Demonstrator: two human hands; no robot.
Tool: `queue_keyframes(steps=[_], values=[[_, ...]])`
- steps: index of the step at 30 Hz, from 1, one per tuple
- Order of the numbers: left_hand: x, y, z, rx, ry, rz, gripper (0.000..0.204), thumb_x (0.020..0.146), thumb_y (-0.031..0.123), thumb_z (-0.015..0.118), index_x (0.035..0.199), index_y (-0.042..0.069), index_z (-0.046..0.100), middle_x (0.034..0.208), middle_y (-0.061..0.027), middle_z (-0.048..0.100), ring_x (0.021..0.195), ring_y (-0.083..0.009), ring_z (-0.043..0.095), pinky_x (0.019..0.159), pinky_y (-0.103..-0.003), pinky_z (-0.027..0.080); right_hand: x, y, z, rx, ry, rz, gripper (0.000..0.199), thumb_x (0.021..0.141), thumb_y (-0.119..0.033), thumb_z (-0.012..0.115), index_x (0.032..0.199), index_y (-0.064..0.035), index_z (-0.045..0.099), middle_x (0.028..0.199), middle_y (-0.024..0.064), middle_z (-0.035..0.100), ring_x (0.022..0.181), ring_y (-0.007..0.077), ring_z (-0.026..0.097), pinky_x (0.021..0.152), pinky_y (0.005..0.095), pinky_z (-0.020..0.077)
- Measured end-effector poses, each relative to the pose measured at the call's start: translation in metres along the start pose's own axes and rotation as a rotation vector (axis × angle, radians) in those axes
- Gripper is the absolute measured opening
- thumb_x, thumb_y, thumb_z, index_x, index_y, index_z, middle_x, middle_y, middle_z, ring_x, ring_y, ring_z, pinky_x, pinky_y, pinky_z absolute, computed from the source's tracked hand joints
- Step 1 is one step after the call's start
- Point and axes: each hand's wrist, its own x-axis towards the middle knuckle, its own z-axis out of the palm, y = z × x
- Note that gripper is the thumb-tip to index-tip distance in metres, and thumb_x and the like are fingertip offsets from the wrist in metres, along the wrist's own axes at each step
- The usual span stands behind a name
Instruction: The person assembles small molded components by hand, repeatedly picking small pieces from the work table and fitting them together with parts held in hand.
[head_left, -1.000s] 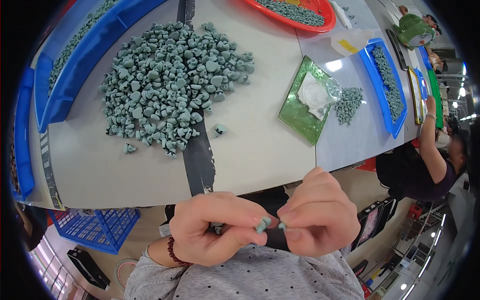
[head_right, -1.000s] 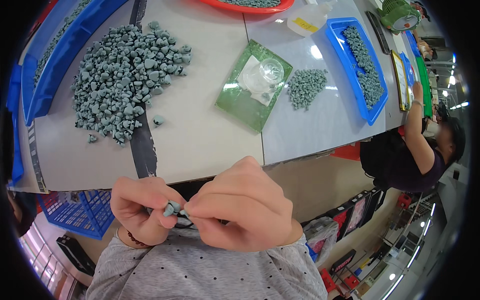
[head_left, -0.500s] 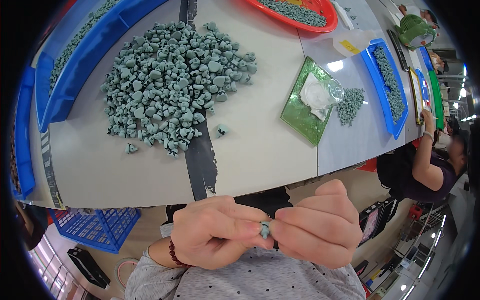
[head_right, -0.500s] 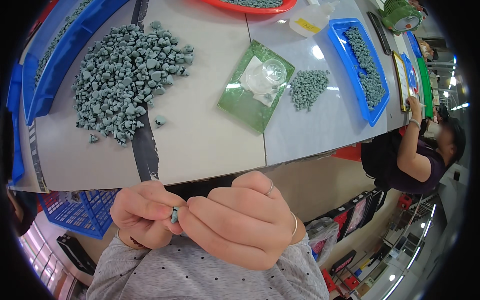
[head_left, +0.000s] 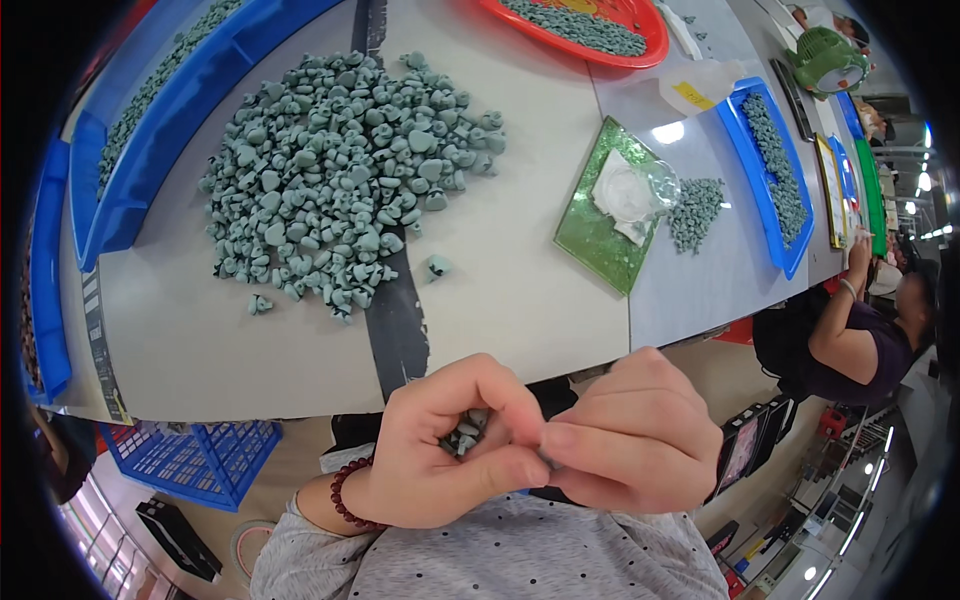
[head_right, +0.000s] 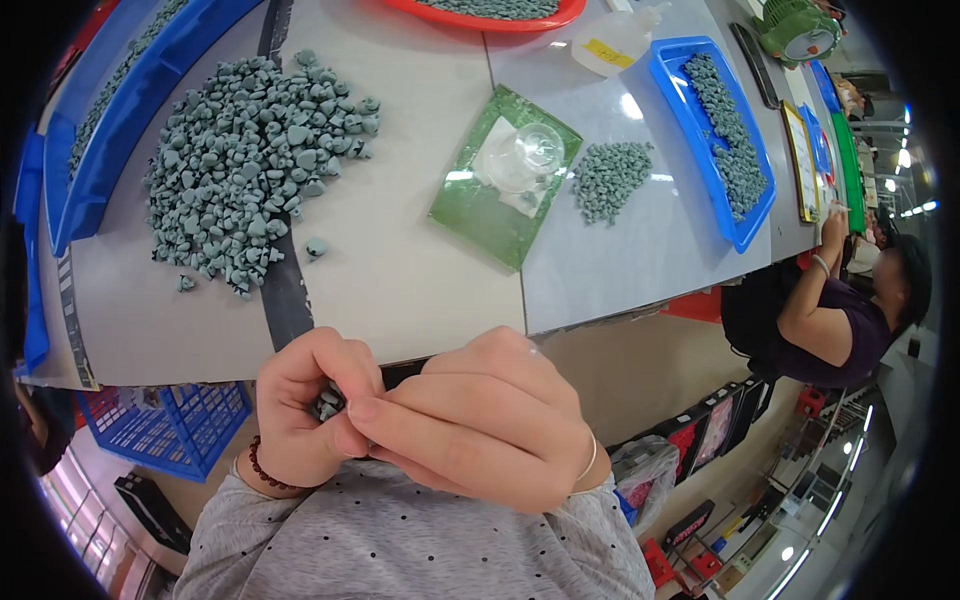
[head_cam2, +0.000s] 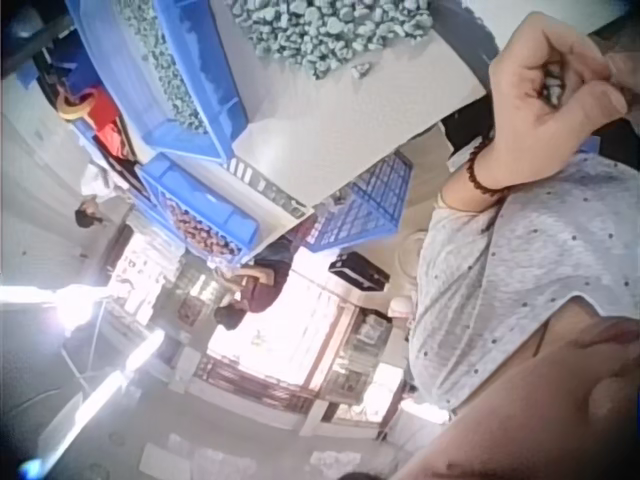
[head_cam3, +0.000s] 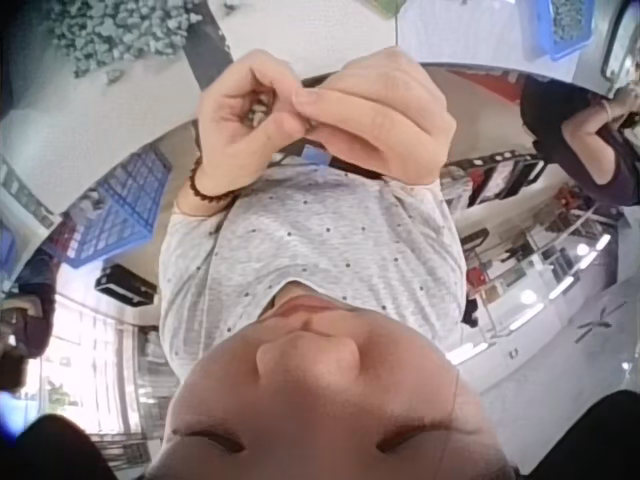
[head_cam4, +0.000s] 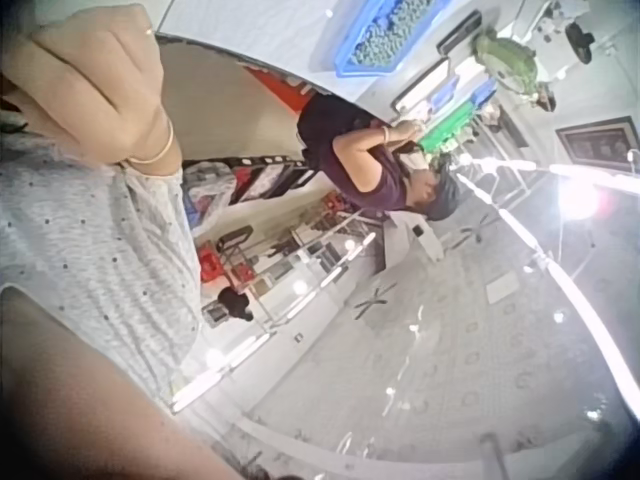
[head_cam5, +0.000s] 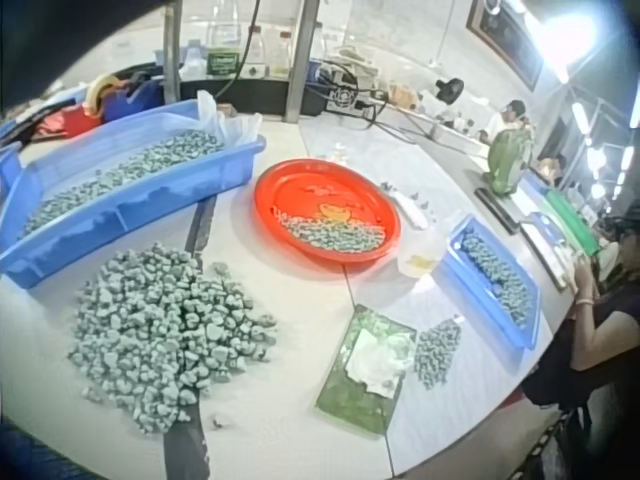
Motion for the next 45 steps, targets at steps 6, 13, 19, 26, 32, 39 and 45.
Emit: queue_keyframes(steps=[6, 13, 19, 26, 32, 39, 45], values=[[0.001, -0.010, 0.006, -0.204, -0.028, -0.019, 0.030, 0.080, 0.026, 0.065, 0.087, 0.004, 0.044, 0.073, -0.0008, 0.048, 0.060, -0.0047, 0.041, 0.054, -0.018, 0.032, 0.001, 0.012, -0.017, -0.054, 0.095, 0.115, 0.021, 0.060, 0.001, 0.068, 0.080, 0.0005, 0.063, 0.071, 0.0048, 0.060, 0.059, 0.0146, 0.054, 0.053, 0.0244, 0.0403], [0.009, 0.006, 0.017, -0.523, 0.049, -0.103, 0.025, 0.089, 0.029, 0.050, 0.086, 0.007, 0.038, 0.079, -0.0072, 0.046, 0.053, -0.0089, 0.042, 0.045, -0.019, 0.033, -0.026, 0.123, -0.144, -0.804, 0.563, 0.608, 0.017, 0.077, -0.007, 0.065, 0.092, 0.0010, 0.064, 0.075, 0.0012, 0.057, 0.064, 0.0044, 0.048, 0.056, 0.0168, 0.0372], [0.013, 0.001, 0.001, -0.767, -0.145, -0.196, 0.014, 0.094, 0.019, 0.040, 0.090, 0.006, 0.039, 0.067, -0.0058, 0.047, 0.047, -0.0122, 0.046, 0.040, -0.021, 0.035, -0.020, 0.108, -0.110, -0.810, 0.478, 0.469, 0.014, 0.076, -0.007, 0.064, 0.089, -0.0010, 0.065, 0.071, 0.0003, 0.056, 0.061, 0.0044, 0.045, 0.053, 0.0188, 0.0342], [0.014, -0.002, -0.002, -0.867, -0.114, -0.210, 0.010, 0.093, 0.014, 0.040, 0.086, 0.006, 0.039, 0.066, -0.0036, 0.041, 0.046, -0.0090, 0.035, 0.039, -0.018, 0.027, -0.026, 0.079, -0.071, -0.631, 0.169, 0.484, 0.009, 0.068, 0.003, 0.063, 0.076, 0.0006, 0.060, 0.073, 0.0059, 0.058, 0.061, 0.0124, 0.054, 0.053, 0.0237, 0.0399], [0.015, -0.001, -0.001, -0.640, -0.134, -0.175, 0.009, 0.088, 0.012, 0.045, 0.085, 0.006, 0.039, 0.081, -0.0083, 0.041, 0.054, -0.0087, 0.034, 0.041, -0.018, 0.026, -0.028, 0.080, -0.065, -0.726, 0.185, 0.418, 0.008, 0.069, 0.004, 0.061, 0.076, 0.0008, 0.060, 0.072, 0.0058, 0.058, 0.062, 0.0119, 0.052, 0.057, 0.0229, 0.0387], [0.008, -0.002, -0.004, -0.574, -0.158, -0.217, 0.017, 0.088, 0.019, 0.048, 0.083, 0.005, 0.040, 0.063, -0.0031, 0.038, 0.049, -0.0062, 0.030, 0.040, -0.019, 0.022, -0.024, 0.080, -0.067, -0.774, 0.129, 0.326, 0.012, 0.067, 0.009, 0.058, 0.076, 0.0021, 0.057, 0.070, 0.0069, 0.056, 0.062, 0.0144, 0.051, 0.057, 0.0244, 0.0403], [0.008, 0.005, 0.008, -0.044, -0.056, -0.036, 0.023, 0.089, 0.023, 0.050, 0.089, 0.001, 0.045, 0.064, -0.0001, 0.041, 0.053, -0.0041, 0.034, 0.046, -0.018, 0.027, -0.016, 0.024, -0.032, -0.235, 0.182, 0.089, 0.019, 0.054, 0.004, 0.064, 0.071, -0.0042, 0.060, 0.071, 0.0051, 0.056, 0.059, 0.0167, 0.050, 0.051, 0.0258, 0.0377]])
